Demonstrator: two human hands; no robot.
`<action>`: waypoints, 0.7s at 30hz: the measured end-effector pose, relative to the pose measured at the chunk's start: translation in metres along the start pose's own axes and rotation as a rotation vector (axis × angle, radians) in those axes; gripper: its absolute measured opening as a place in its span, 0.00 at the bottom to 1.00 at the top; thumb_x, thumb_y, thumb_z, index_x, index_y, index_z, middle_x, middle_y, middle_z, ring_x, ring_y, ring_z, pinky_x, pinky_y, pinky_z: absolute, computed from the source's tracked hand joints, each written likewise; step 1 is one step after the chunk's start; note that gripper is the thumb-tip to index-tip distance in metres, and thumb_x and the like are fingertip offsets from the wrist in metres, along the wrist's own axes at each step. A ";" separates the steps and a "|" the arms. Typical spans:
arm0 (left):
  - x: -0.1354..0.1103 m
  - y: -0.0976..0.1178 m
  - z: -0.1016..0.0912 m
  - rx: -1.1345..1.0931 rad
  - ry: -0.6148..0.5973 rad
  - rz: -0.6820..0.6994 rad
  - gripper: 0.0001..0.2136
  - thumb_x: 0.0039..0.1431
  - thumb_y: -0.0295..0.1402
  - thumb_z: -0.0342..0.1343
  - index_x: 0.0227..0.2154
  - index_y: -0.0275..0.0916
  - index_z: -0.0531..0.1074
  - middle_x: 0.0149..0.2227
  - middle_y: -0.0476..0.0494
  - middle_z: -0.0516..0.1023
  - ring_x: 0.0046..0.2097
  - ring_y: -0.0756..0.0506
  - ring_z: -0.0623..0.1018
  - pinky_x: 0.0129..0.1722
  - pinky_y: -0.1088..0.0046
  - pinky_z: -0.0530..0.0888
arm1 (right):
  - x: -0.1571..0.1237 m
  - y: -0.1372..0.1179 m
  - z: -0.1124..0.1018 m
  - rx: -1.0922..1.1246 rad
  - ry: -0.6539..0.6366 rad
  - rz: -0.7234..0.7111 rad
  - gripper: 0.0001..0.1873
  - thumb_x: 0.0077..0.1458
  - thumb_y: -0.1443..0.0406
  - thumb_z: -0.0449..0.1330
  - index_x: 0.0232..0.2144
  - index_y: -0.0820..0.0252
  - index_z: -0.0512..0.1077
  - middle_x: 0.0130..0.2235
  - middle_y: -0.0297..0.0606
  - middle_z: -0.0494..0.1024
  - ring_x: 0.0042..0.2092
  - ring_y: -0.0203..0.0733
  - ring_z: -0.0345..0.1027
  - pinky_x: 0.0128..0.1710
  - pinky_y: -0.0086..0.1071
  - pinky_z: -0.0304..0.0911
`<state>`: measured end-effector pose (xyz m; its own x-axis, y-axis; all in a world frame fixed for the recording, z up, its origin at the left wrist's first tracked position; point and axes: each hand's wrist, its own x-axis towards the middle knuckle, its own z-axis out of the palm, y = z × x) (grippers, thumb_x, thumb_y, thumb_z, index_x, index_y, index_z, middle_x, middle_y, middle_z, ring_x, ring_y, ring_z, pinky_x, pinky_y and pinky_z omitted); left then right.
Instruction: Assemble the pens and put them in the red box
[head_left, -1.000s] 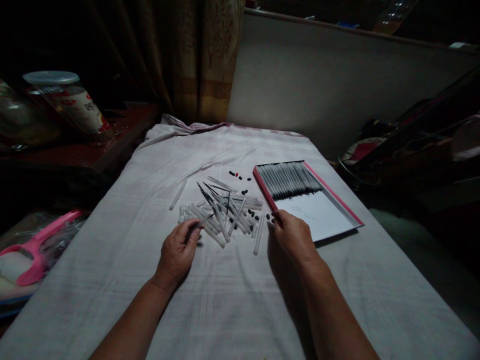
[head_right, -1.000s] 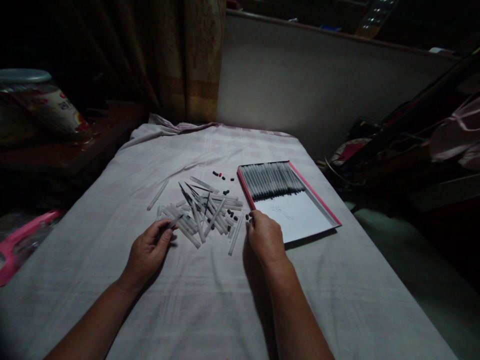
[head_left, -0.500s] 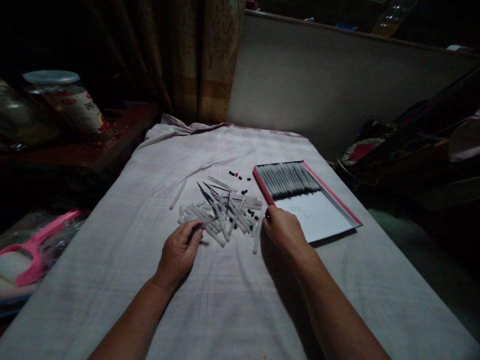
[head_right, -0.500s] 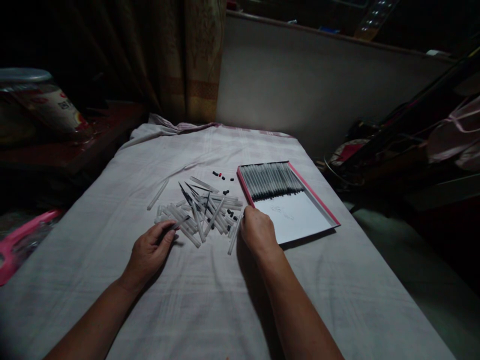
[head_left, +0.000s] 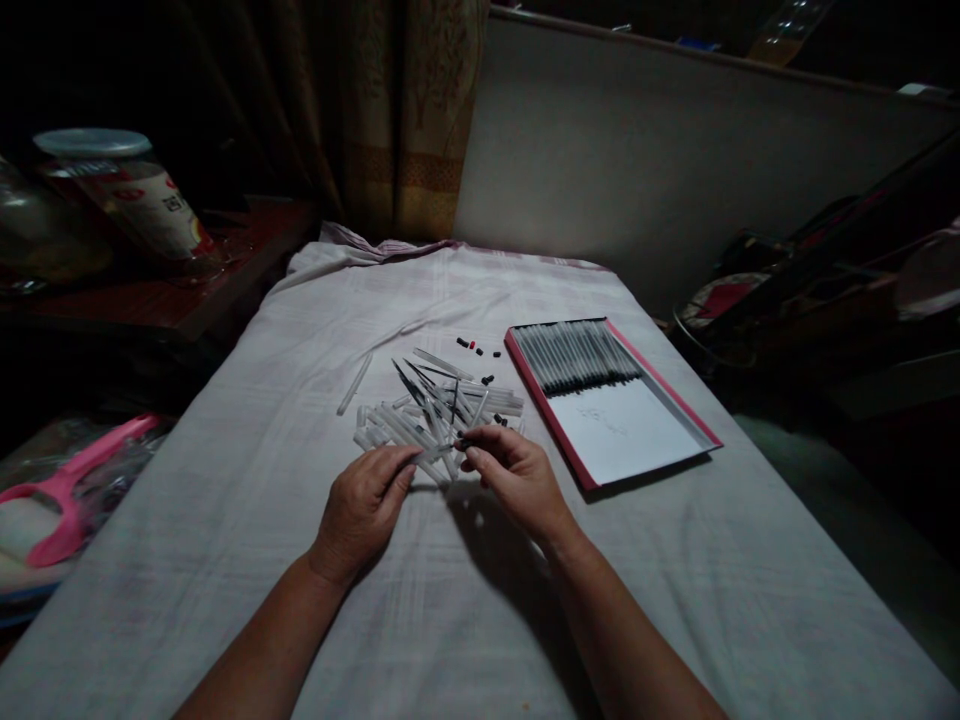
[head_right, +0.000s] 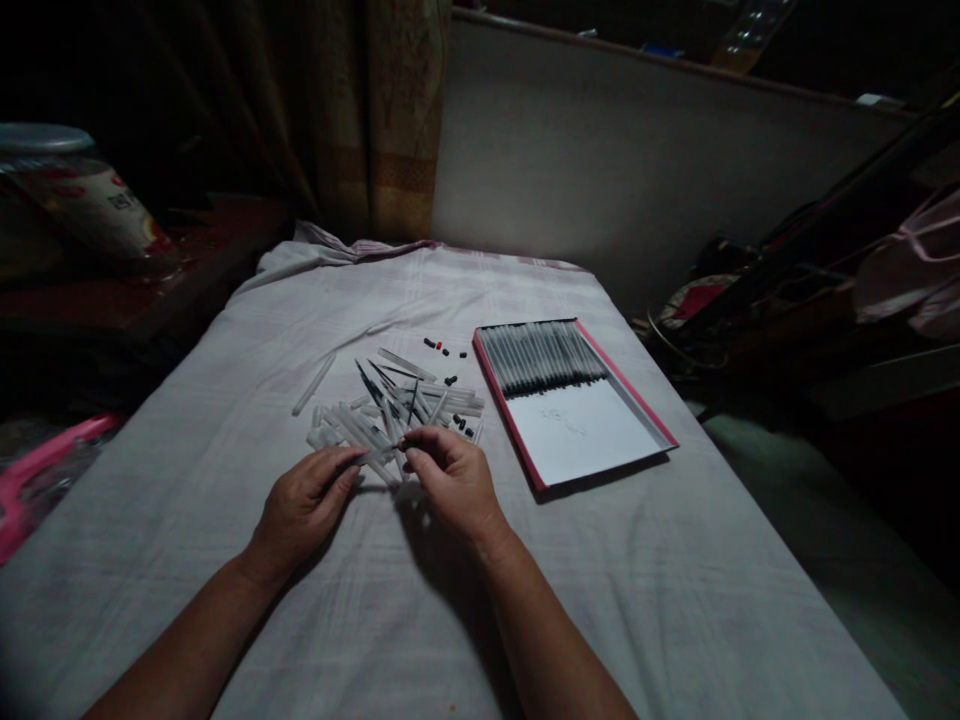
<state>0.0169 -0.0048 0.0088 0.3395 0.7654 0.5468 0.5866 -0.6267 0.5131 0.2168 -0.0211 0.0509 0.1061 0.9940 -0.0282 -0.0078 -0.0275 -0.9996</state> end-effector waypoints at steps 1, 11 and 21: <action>0.000 0.001 0.000 0.001 0.000 -0.001 0.09 0.66 0.32 0.51 0.44 0.39 0.74 0.39 0.42 0.82 0.40 0.45 0.80 0.41 0.70 0.76 | 0.000 0.000 0.000 -0.014 0.001 -0.010 0.09 0.47 0.62 0.63 0.33 0.59 0.77 0.31 0.36 0.81 0.29 0.37 0.74 0.24 0.26 0.65; -0.001 0.002 0.000 0.004 -0.036 0.002 0.10 0.66 0.32 0.50 0.44 0.40 0.74 0.39 0.42 0.82 0.41 0.45 0.80 0.43 0.68 0.76 | -0.002 0.015 -0.001 -0.216 -0.039 -0.122 0.10 0.53 0.63 0.58 0.36 0.58 0.77 0.34 0.38 0.81 0.32 0.40 0.76 0.35 0.32 0.70; 0.000 0.005 -0.001 -0.017 -0.079 0.039 0.09 0.65 0.32 0.52 0.43 0.40 0.75 0.37 0.43 0.82 0.39 0.45 0.81 0.41 0.68 0.76 | -0.005 0.013 -0.014 -0.802 -0.156 -0.302 0.18 0.63 0.60 0.50 0.24 0.58 0.73 0.23 0.34 0.74 0.26 0.37 0.67 0.29 0.28 0.61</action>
<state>0.0191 -0.0082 0.0125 0.4195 0.7491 0.5127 0.5595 -0.6582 0.5038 0.2298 -0.0279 0.0382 -0.1477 0.9723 0.1813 0.7074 0.2319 -0.6677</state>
